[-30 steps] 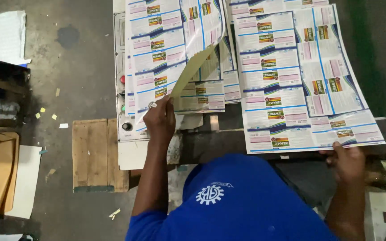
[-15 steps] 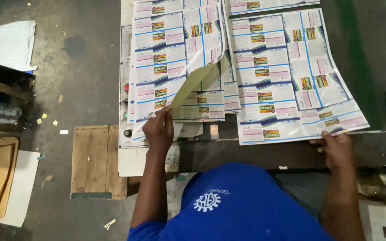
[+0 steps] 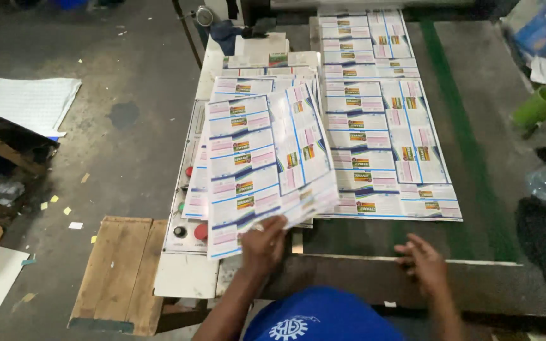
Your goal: The person stands at a table and repeatedly picks up sheets of paper, separates them, and places them into a pile. The person handles the papers by hand, moving them from one side of the table to another.
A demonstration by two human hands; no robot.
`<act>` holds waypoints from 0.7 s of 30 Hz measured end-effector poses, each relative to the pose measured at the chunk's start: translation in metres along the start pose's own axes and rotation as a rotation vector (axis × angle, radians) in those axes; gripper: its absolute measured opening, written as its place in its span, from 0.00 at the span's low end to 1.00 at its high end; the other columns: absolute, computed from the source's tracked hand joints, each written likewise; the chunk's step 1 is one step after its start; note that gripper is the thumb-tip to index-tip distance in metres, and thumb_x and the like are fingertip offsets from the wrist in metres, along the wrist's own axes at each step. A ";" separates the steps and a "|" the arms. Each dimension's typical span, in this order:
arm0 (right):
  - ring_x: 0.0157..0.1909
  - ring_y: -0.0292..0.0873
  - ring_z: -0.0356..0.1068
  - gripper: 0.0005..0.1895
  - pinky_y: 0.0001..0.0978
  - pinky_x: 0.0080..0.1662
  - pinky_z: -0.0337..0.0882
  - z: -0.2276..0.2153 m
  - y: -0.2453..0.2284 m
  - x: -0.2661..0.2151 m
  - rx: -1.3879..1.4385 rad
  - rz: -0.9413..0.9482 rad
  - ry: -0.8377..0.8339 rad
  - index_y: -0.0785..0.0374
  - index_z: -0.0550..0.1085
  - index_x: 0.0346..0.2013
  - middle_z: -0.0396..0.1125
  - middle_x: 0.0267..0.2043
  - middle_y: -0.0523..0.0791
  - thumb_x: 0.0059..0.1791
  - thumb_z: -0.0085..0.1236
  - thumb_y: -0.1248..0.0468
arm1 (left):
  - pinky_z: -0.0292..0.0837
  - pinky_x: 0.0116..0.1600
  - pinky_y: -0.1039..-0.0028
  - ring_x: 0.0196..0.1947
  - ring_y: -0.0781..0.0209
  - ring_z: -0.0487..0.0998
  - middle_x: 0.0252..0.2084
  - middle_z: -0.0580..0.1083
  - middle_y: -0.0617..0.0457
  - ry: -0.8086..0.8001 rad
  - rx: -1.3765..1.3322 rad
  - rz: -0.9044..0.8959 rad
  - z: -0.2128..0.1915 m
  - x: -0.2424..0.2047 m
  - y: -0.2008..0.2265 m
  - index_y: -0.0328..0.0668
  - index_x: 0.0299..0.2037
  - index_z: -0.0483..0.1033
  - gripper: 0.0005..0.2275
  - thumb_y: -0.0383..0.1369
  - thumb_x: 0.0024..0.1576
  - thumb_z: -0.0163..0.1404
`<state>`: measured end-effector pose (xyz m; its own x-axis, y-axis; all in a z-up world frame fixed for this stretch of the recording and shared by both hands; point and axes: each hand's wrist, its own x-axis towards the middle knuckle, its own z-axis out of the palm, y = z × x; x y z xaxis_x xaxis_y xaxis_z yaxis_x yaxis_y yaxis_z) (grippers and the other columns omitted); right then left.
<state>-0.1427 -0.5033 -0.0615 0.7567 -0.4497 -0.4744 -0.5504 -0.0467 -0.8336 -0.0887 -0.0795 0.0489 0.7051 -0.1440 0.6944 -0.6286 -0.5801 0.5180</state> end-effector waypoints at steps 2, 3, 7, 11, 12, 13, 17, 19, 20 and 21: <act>0.37 0.44 0.77 0.26 0.34 0.31 0.71 0.034 0.000 -0.009 -0.043 -0.087 -0.173 0.58 0.67 0.67 0.78 0.49 0.49 0.53 0.49 0.58 | 0.77 0.42 0.61 0.40 0.44 0.82 0.48 0.79 0.43 -0.053 -0.041 0.068 0.021 -0.004 0.016 0.41 0.49 0.79 0.13 0.23 0.54 0.58; 0.36 0.42 0.78 0.27 0.33 0.28 0.71 0.050 0.003 -0.014 -0.082 -0.160 -0.346 0.57 0.67 0.65 0.79 0.48 0.48 0.51 0.53 0.57 | 0.77 0.50 0.59 0.48 0.44 0.82 0.49 0.78 0.45 -0.118 -0.081 0.136 0.031 -0.007 0.025 0.40 0.50 0.77 0.12 0.24 0.56 0.58; 0.38 0.39 0.77 0.25 0.32 0.28 0.71 0.101 0.005 -0.018 0.080 -0.241 -0.476 0.60 0.68 0.60 0.77 0.46 0.46 0.50 0.55 0.57 | 0.71 0.57 0.54 0.55 0.44 0.77 0.46 0.77 0.46 -0.536 0.005 0.052 0.080 -0.028 0.025 0.42 0.43 0.77 0.09 0.30 0.53 0.59; 0.36 0.40 0.74 0.19 0.33 0.28 0.70 0.103 0.023 -0.011 0.313 -0.107 -0.362 0.64 0.73 0.53 0.76 0.40 0.46 0.51 0.56 0.58 | 0.66 0.61 0.52 0.60 0.40 0.73 0.55 0.76 0.40 -0.533 -0.096 0.159 0.073 -0.030 0.029 0.37 0.49 0.76 0.14 0.34 0.55 0.58; 0.34 0.42 0.74 0.17 0.34 0.28 0.68 0.100 0.023 -0.004 0.356 -0.071 -0.284 0.64 0.73 0.51 0.76 0.38 0.47 0.51 0.55 0.58 | 0.65 0.62 0.51 0.60 0.39 0.73 0.56 0.76 0.39 -0.514 -0.113 0.200 0.074 -0.022 0.023 0.35 0.50 0.76 0.15 0.34 0.55 0.58; 0.34 0.42 0.74 0.17 0.34 0.28 0.68 0.092 0.023 0.003 0.377 -0.088 -0.268 0.64 0.73 0.51 0.76 0.38 0.47 0.51 0.55 0.58 | 0.65 0.62 0.51 0.60 0.39 0.73 0.56 0.76 0.39 -0.517 -0.116 0.230 0.068 -0.019 0.004 0.35 0.50 0.76 0.15 0.34 0.55 0.58; 0.32 0.41 0.71 0.13 0.35 0.28 0.67 0.040 0.051 0.012 0.459 -0.072 -0.057 0.61 0.72 0.50 0.72 0.36 0.46 0.53 0.55 0.60 | 0.64 0.66 0.53 0.65 0.44 0.71 0.59 0.76 0.42 -0.449 0.117 0.024 0.056 -0.012 -0.070 0.40 0.54 0.78 0.16 0.33 0.56 0.55; 0.31 0.40 0.69 0.13 0.35 0.29 0.66 0.018 0.063 0.020 0.470 -0.092 -0.035 0.62 0.72 0.50 0.71 0.36 0.45 0.53 0.55 0.60 | 0.62 0.68 0.53 0.68 0.45 0.70 0.62 0.75 0.43 -0.408 0.216 -0.056 0.034 0.001 -0.087 0.40 0.56 0.77 0.17 0.35 0.57 0.55; 0.32 0.40 0.70 0.14 0.34 0.29 0.66 0.006 0.069 0.020 0.476 -0.133 -0.011 0.63 0.72 0.51 0.71 0.37 0.46 0.54 0.54 0.60 | 0.58 0.67 0.47 0.69 0.37 0.64 0.65 0.69 0.36 -0.463 0.300 -0.049 0.018 0.013 -0.081 0.33 0.60 0.71 0.29 0.41 0.51 0.58; 0.33 0.40 0.70 0.15 0.34 0.30 0.66 -0.006 0.074 0.021 0.481 -0.174 0.013 0.65 0.71 0.53 0.72 0.38 0.46 0.55 0.53 0.60 | 0.53 0.66 0.40 0.69 0.30 0.58 0.68 0.62 0.29 -0.518 0.386 -0.043 0.001 0.025 -0.075 0.26 0.64 0.64 0.41 0.47 0.45 0.62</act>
<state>-0.1697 -0.5211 -0.1312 0.8165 -0.4833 -0.3157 -0.1892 0.2925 -0.9373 -0.0240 -0.0406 0.0270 0.8548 -0.4264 0.2957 -0.5011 -0.8265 0.2565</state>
